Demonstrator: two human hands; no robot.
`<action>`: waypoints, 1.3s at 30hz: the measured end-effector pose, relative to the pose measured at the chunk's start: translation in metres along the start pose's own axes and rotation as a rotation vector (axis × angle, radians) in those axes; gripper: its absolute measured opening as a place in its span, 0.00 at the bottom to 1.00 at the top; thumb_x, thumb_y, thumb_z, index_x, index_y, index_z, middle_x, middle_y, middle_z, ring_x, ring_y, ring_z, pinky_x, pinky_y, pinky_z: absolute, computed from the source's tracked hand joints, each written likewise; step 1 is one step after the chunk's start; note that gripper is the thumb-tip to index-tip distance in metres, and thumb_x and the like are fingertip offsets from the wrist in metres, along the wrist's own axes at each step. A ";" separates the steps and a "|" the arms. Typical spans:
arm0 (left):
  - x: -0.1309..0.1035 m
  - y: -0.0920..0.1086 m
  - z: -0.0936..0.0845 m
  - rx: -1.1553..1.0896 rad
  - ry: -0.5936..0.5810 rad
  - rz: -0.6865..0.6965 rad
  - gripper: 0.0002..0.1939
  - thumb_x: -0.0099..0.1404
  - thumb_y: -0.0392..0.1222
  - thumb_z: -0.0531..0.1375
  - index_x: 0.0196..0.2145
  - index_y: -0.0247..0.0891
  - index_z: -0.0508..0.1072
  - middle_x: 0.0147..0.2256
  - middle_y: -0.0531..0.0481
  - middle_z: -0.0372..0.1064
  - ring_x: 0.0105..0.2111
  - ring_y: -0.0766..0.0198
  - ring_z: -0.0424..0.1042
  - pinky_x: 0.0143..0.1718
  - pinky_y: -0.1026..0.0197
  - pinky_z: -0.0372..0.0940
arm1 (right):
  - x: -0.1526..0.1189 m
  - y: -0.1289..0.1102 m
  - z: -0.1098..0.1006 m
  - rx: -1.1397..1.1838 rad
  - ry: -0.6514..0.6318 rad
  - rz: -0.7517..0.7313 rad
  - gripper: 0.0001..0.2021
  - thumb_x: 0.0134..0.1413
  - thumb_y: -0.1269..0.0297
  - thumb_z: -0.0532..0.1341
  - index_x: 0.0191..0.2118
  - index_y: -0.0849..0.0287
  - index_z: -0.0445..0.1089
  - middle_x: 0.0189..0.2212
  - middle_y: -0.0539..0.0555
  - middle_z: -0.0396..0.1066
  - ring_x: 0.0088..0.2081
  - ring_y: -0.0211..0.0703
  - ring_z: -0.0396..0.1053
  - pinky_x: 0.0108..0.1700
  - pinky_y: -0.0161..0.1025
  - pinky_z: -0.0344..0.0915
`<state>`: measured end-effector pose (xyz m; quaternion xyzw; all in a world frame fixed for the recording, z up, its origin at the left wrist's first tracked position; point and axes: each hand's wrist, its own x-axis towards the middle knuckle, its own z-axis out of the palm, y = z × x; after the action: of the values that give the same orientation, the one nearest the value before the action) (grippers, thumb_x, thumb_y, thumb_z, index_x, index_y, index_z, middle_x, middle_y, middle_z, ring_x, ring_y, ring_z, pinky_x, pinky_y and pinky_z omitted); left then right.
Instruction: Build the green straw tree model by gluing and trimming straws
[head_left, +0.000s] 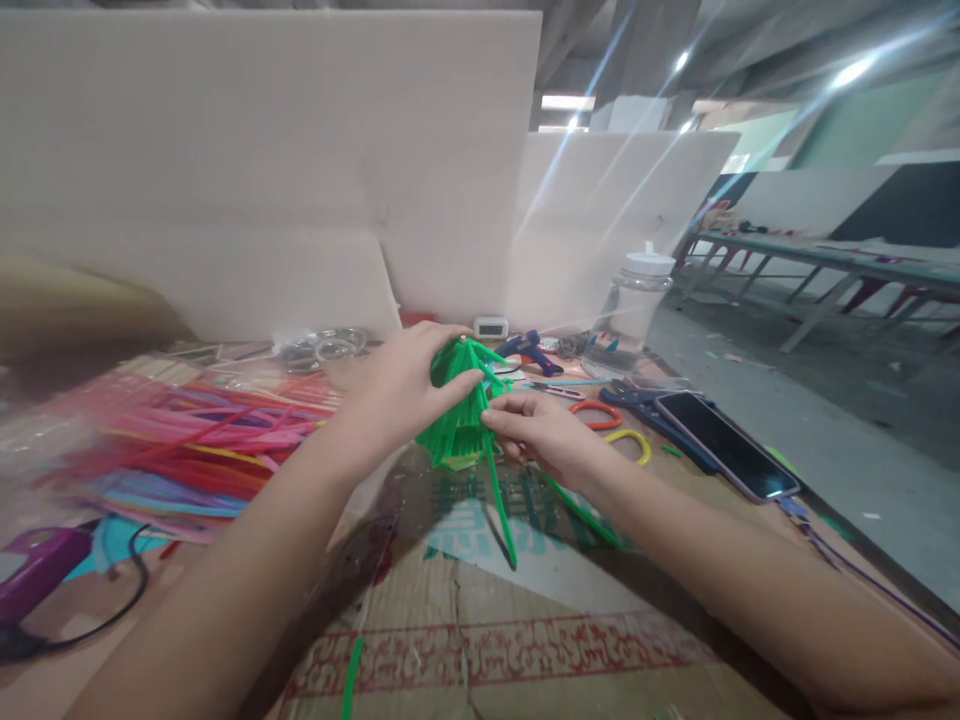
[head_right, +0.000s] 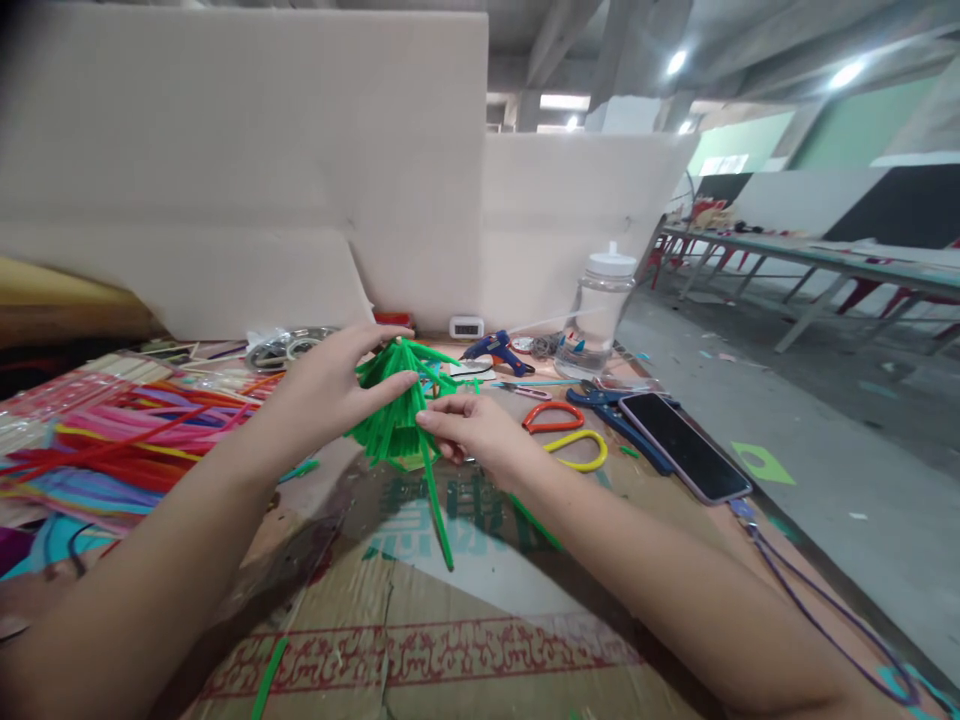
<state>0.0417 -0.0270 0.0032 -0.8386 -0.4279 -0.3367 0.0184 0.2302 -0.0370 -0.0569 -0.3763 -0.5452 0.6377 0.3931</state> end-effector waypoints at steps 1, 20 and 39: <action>0.000 0.001 0.000 -0.005 -0.005 -0.001 0.21 0.66 0.49 0.59 0.54 0.37 0.69 0.51 0.43 0.72 0.52 0.51 0.70 0.53 0.50 0.64 | -0.001 -0.001 -0.001 -0.013 -0.007 0.001 0.19 0.43 0.49 0.70 0.30 0.58 0.66 0.12 0.40 0.60 0.15 0.29 0.51 0.20 0.31 0.48; 0.003 -0.020 0.010 -0.213 -0.018 -0.100 0.27 0.65 0.52 0.58 0.59 0.41 0.67 0.56 0.46 0.70 0.55 0.53 0.69 0.58 0.51 0.63 | -0.015 -0.019 -0.123 -1.179 0.056 -0.008 0.07 0.51 0.61 0.64 0.29 0.57 0.78 0.27 0.53 0.77 0.30 0.44 0.71 0.32 0.38 0.62; 0.002 -0.023 0.008 -0.341 -0.099 -0.140 0.28 0.66 0.53 0.59 0.61 0.43 0.64 0.60 0.46 0.65 0.58 0.53 0.67 0.59 0.49 0.62 | -0.032 -0.015 -0.160 -1.279 -0.448 -0.087 0.28 0.56 0.69 0.58 0.63 0.51 0.65 0.59 0.58 0.64 0.62 0.52 0.60 0.64 0.49 0.55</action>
<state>0.0295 -0.0087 -0.0078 -0.8134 -0.4223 -0.3631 -0.1683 0.3896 -0.0007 -0.0603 -0.3714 -0.8981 0.2357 -0.0040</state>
